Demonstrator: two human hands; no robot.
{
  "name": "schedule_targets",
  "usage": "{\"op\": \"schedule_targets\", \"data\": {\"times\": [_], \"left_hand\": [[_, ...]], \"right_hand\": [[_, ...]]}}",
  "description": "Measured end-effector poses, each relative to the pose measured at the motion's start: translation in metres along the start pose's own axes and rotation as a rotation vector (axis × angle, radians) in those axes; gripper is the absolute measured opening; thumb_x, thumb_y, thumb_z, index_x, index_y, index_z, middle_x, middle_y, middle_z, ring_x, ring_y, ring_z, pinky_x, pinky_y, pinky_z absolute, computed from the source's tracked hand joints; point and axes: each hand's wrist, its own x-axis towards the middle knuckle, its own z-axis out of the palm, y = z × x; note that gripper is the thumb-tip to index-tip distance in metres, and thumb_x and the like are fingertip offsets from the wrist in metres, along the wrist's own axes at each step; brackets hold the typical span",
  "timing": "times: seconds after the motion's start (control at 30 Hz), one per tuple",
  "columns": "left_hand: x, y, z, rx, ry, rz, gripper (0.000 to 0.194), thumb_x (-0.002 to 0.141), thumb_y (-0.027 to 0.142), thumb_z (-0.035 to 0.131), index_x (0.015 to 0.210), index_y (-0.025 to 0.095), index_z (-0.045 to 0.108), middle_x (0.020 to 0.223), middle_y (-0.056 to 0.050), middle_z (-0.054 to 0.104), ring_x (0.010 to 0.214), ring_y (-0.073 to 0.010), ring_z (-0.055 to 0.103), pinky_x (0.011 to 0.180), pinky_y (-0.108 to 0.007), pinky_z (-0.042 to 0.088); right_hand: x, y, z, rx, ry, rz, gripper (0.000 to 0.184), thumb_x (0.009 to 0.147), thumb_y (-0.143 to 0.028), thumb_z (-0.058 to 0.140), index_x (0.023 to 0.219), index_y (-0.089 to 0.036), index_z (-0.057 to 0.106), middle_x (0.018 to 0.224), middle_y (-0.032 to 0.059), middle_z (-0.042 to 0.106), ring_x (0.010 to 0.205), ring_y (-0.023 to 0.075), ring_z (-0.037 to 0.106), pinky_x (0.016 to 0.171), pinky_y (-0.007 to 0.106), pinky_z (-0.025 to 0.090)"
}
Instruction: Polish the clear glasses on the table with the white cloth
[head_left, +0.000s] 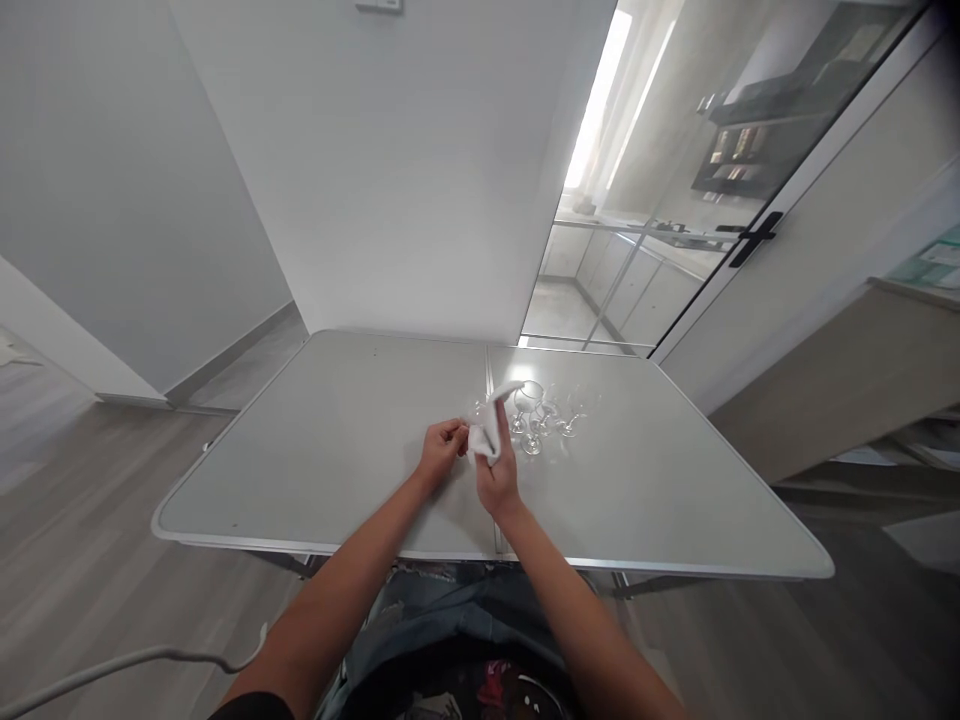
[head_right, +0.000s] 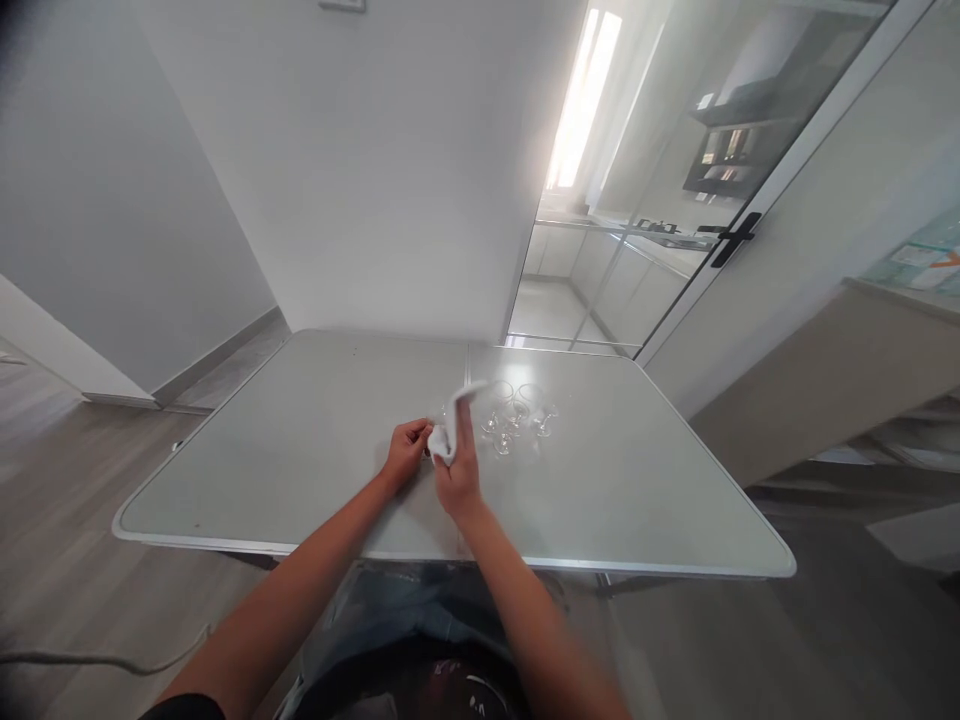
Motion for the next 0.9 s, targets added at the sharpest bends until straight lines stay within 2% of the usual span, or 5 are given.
{"op": "schedule_targets", "data": {"times": [0.17, 0.37, 0.57, 0.73, 0.9], "left_hand": [[-0.001, -0.018, 0.000, 0.085, 0.059, 0.015, 0.025, 0.070, 0.028, 0.068, 0.056, 0.014, 0.054, 0.051, 0.003, 0.048, 0.052, -0.0087, 0.037, 0.049, -0.023, 0.030], [-0.003, -0.010, 0.001, 0.241, -0.121, 0.001, 0.031, 0.083, 0.031, 0.059, 0.057, 0.015, 0.054, 0.050, 0.002, 0.053, 0.048, -0.0084, 0.043, 0.050, -0.022, 0.032], [-0.002, 0.002, 0.002, 0.222, -0.166, 0.012, 0.037, 0.090, 0.039, 0.057, 0.061, 0.017, 0.055, 0.053, 0.002, 0.054, 0.050, -0.0096, 0.046, 0.053, -0.024, 0.035], [0.002, 0.006, 0.003, -0.004, -0.035, 0.011, 0.043, 0.096, 0.051, 0.051, 0.073, 0.016, 0.061, 0.064, -0.002, 0.062, 0.058, -0.0129, 0.053, 0.061, -0.027, 0.043], [0.005, 0.004, 0.004, 0.034, 0.026, 0.030, 0.048, 0.095, 0.059, 0.050, 0.091, 0.016, 0.069, 0.098, -0.010, 0.069, 0.086, -0.0188, 0.060, 0.069, -0.028, 0.044]], "right_hand": [[0.042, -0.022, -0.020, -0.640, -0.385, -0.431, 0.046, 0.088, -0.022, 0.053, 0.133, -0.014, 0.057, 0.137, 0.0156, 0.059, 0.140, 0.0329, 0.039, 0.123, 0.056, 0.010], [0.084, -0.026, -0.033, -0.625, -0.498, -0.154, 0.018, 0.089, -0.023, 0.052, 0.076, -0.019, 0.064, 0.077, 0.0072, 0.067, 0.082, 0.0230, 0.060, 0.091, 0.039, 0.043], [0.089, -0.007, -0.034, 0.190, -0.099, 0.532, 0.035, 0.087, -0.050, 0.058, 0.068, -0.020, 0.057, 0.059, -0.0027, 0.052, 0.056, 0.0132, 0.047, 0.054, 0.026, 0.035], [0.067, -0.002, -0.030, 0.944, 0.316, 0.494, 0.030, 0.085, -0.051, 0.063, 0.098, -0.024, 0.065, 0.095, 0.0002, 0.067, 0.084, 0.0132, 0.062, 0.072, 0.025, 0.051], [0.037, 0.003, -0.012, 0.955, 0.427, 0.540, 0.033, 0.085, -0.053, 0.065, 0.099, -0.023, 0.064, 0.095, 0.0010, 0.067, 0.084, 0.0118, 0.063, 0.069, 0.022, 0.052]]}}
